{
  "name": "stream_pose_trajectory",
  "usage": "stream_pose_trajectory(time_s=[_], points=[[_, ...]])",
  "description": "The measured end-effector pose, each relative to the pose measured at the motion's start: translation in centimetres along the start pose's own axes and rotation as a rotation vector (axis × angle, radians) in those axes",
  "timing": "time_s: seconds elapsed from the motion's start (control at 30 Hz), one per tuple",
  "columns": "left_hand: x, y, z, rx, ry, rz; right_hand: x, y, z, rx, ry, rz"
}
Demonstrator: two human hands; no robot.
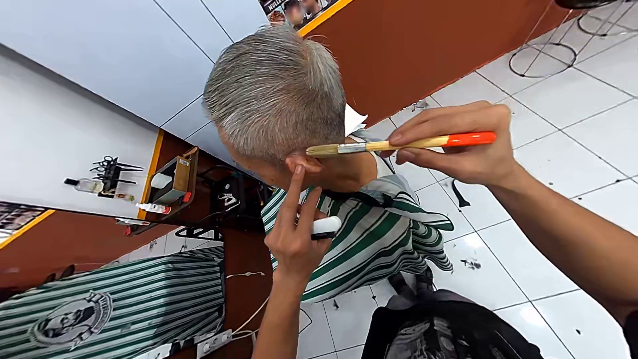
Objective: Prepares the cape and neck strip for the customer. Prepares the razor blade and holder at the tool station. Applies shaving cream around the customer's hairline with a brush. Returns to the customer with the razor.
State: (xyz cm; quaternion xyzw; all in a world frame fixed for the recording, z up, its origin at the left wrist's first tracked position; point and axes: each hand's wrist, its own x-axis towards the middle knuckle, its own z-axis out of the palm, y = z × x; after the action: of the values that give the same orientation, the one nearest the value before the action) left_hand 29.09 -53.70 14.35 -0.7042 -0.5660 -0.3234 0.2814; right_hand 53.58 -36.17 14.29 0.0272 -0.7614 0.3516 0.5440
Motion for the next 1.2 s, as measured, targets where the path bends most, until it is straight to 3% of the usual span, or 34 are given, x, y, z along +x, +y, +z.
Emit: stream_pose_trajectory(time_s=[0.2,0.6,0.77,0.9,1.07,1.2], points=[[0.2,0.5,0.3,-0.013,0.04,-0.013,-4.0,0.9,-0.4,0.013,0.06,0.1],[2.4,5.7,2.8,0.213,0.173,-0.224,-3.8,8.4,-1.8,0.246,-0.037,0.005],[3.3,9.5,4.6,0.366,0.231,-0.396,-3.9,12.1,-4.3,0.355,-0.134,0.051],[3.4,15.4,6.3,0.412,0.219,-0.567,-2.6,15.0,-6.0,0.388,-0.098,0.094],[3.7,22.4,11.5,0.384,0.265,-0.85,-1.5,17.5,-5.4,0.472,-0.18,0.104],[7.1,24.3,18.7,0.175,0.329,-1.011,-0.2,20.2,-7.4,0.738,-0.307,0.082]])
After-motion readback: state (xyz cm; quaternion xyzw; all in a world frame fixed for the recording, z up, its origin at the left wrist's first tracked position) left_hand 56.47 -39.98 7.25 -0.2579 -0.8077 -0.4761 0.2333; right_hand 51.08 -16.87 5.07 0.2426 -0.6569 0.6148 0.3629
